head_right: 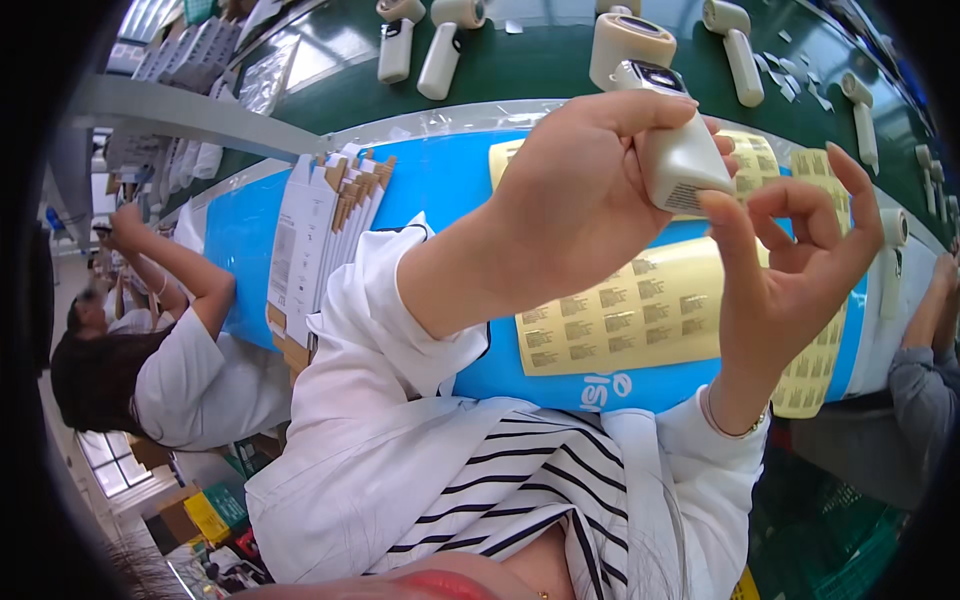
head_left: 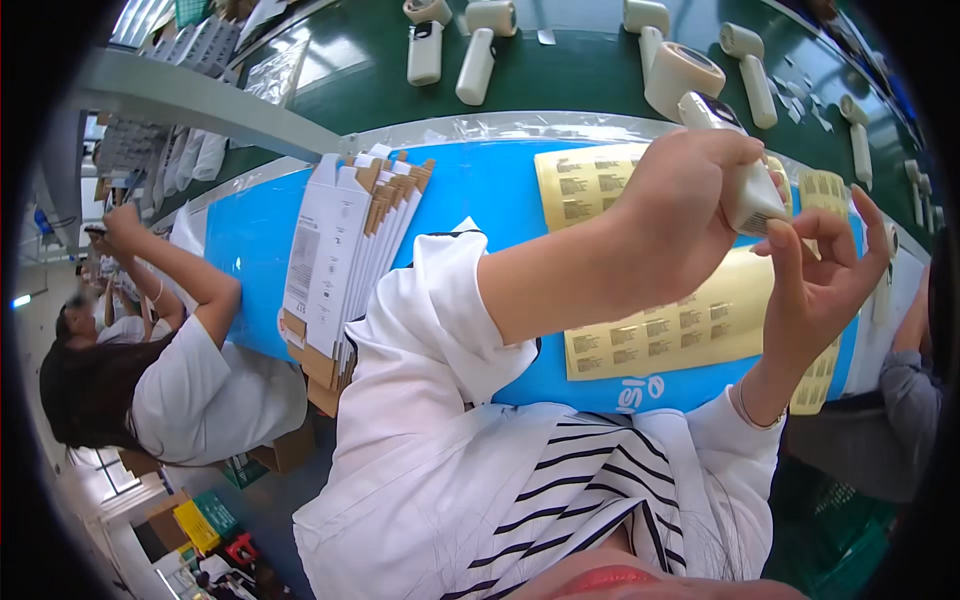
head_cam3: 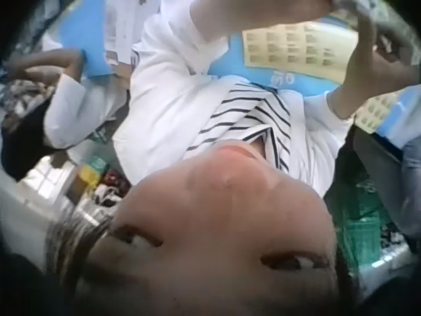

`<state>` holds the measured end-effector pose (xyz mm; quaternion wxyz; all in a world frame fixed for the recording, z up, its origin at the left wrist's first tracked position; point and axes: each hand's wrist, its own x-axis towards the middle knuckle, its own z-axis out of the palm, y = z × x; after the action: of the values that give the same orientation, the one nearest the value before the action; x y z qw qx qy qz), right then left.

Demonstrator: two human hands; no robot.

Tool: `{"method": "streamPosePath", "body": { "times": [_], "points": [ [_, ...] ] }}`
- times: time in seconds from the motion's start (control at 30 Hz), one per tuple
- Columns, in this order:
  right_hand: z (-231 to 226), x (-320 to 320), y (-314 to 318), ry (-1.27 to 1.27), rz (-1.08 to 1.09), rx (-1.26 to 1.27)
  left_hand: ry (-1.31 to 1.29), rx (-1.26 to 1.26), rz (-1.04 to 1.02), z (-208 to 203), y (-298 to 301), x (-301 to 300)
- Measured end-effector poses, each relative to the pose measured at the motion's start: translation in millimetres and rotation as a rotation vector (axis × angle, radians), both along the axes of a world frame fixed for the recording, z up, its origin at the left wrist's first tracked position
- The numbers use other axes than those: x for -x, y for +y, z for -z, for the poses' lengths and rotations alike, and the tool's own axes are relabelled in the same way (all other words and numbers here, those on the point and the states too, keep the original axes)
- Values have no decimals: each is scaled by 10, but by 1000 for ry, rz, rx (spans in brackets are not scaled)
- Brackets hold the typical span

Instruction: The person repeatedly picks up portable fans, peels labels from backing sheets, applies the labels onto the fans by hand, and places the labeled fans onto the conveyor table.

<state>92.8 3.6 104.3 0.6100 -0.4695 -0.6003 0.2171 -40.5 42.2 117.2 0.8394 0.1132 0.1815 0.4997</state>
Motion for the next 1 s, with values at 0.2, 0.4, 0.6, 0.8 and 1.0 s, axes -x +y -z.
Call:
{"method": "streamPosePath", "body": {
  "times": [0.2,0.4,0.6,0.8,1.0],
  "points": [
    [137,-198,-34,41,-13,-5,488,-198,-294,475,1141,508],
    [269,-151,-78,13,-83,96,1648,-379,-393,1451,1972,1224],
    [306,-271,-119,-63,-31,121,2519,-701,-865,1296,1776,1482],
    [323,-307,-105,-100,-54,40,2576,-349,-272,1294,1662,2250],
    [452,-652,-240,-224,85,165,911,-481,-225,442,920,1204]
  ]
}}
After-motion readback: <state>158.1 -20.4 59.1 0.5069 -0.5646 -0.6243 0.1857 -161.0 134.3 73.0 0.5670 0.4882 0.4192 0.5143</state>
